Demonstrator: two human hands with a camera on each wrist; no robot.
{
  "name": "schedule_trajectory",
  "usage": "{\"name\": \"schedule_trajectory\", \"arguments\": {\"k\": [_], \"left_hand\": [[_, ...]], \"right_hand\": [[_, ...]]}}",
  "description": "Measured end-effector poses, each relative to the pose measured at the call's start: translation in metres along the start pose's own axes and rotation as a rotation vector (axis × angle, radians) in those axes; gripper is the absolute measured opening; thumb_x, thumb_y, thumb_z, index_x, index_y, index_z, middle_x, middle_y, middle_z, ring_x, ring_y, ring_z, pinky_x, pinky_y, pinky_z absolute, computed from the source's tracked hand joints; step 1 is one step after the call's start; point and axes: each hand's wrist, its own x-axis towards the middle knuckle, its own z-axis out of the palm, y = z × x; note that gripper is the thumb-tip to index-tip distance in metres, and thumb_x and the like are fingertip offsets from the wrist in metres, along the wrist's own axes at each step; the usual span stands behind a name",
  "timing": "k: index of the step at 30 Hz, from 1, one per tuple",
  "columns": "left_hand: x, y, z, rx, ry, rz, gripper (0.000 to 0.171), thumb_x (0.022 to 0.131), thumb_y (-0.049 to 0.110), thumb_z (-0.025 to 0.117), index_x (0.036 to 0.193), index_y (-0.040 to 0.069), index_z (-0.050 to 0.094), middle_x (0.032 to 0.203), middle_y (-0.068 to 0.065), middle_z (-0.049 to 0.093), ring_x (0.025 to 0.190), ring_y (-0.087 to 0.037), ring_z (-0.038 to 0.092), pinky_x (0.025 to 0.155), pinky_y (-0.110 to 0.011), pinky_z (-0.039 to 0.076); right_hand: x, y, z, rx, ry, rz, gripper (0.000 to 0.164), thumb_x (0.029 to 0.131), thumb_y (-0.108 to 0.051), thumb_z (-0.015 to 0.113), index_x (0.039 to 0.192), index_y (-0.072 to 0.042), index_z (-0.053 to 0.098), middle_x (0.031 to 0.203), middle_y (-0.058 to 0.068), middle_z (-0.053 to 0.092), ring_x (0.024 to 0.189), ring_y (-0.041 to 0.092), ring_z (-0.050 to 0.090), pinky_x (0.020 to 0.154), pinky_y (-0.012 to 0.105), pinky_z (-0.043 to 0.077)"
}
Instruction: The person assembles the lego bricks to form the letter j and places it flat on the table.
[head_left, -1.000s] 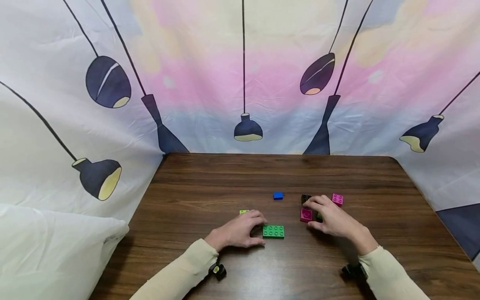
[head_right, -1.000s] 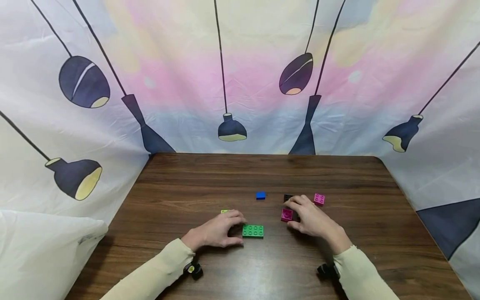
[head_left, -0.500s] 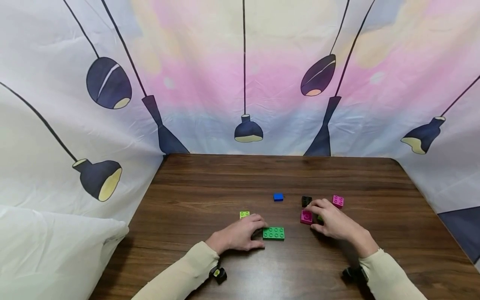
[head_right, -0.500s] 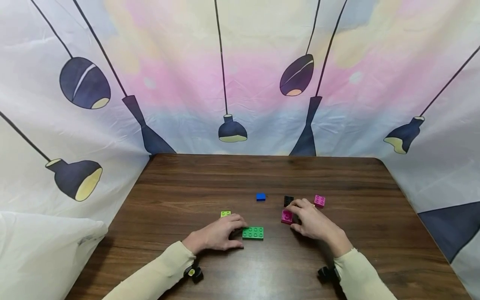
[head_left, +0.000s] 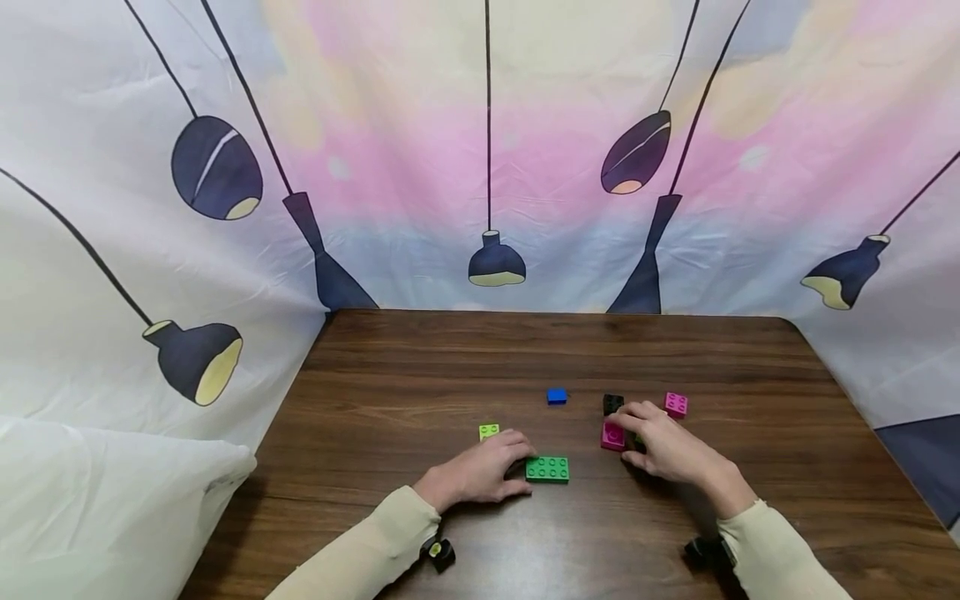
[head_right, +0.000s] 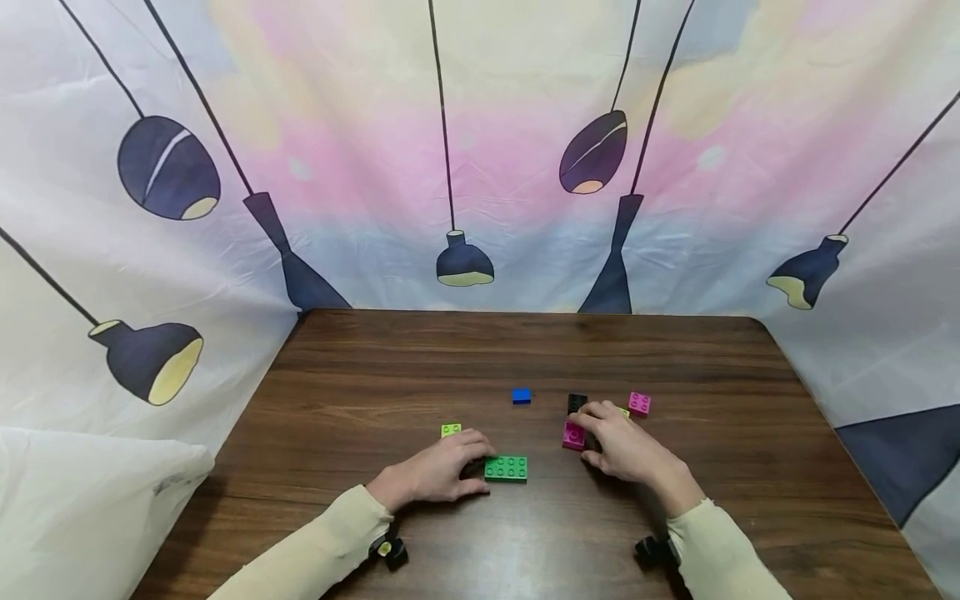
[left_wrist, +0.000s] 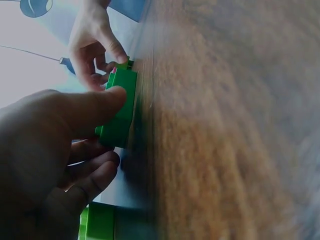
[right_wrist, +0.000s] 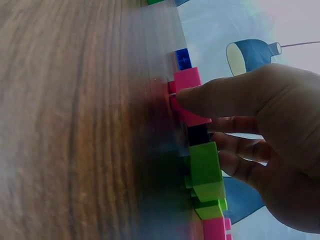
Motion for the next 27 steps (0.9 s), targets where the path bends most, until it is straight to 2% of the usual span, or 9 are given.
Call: {"name": "schedule_trajectory", "arguments": {"k": [5, 12, 16, 22, 27], "left_hand": [[0.0, 0.002, 0.001, 0.007, 0.024, 0.002, 0.035, 0.089, 0.031, 0.072, 0.115, 0.008, 0.066, 0.109, 0.0, 0.064, 0.103, -0.011, 0.059, 0.09, -0.021, 0.048], [0.0, 0.003, 0.0, 0.001, 0.024, -0.031, 0.027, 0.088, 0.029, 0.072, 0.107, 0.01, 0.067, 0.103, 0.001, 0.062, 0.097, -0.009, 0.057, 0.085, -0.019, 0.048], [0.002, 0.004, -0.001, -0.016, 0.014, -0.043, 0.026, 0.088, 0.028, 0.073, 0.106, 0.01, 0.066, 0.103, 0.001, 0.062, 0.096, -0.009, 0.057, 0.084, -0.019, 0.048], [0.003, 0.007, -0.001, 0.008, 0.002, -0.081, 0.025, 0.087, 0.027, 0.073, 0.104, 0.01, 0.066, 0.102, 0.001, 0.062, 0.095, -0.009, 0.056, 0.084, -0.02, 0.048], [0.004, 0.009, -0.002, 0.011, 0.008, -0.095, 0.025, 0.087, 0.026, 0.073, 0.104, 0.009, 0.066, 0.102, 0.0, 0.062, 0.095, -0.01, 0.057, 0.083, -0.021, 0.048]], "right_hand": [[0.002, 0.0, 0.004, 0.011, -0.016, -0.032, 0.051, 0.079, -0.014, 0.079, 0.128, -0.014, 0.062, 0.128, 0.003, 0.057, 0.113, 0.021, 0.053, 0.089, 0.043, 0.051], [0.007, 0.0, 0.005, -0.003, -0.002, -0.082, 0.044, 0.079, -0.009, 0.078, 0.122, -0.013, 0.065, 0.12, 0.001, 0.062, 0.106, 0.018, 0.054, 0.085, 0.038, 0.051], [0.008, -0.001, 0.006, -0.005, -0.001, -0.081, 0.042, 0.078, -0.007, 0.078, 0.119, -0.012, 0.066, 0.117, 0.002, 0.064, 0.104, 0.019, 0.055, 0.084, 0.038, 0.052], [0.01, -0.002, 0.009, -0.021, -0.003, -0.07, 0.042, 0.078, -0.007, 0.078, 0.118, -0.009, 0.066, 0.112, 0.006, 0.065, 0.101, 0.021, 0.057, 0.082, 0.039, 0.052], [0.013, -0.003, 0.008, -0.002, 0.01, -0.056, 0.043, 0.074, -0.006, 0.078, 0.114, -0.009, 0.064, 0.108, 0.005, 0.064, 0.099, 0.02, 0.057, 0.082, 0.04, 0.052]]}}
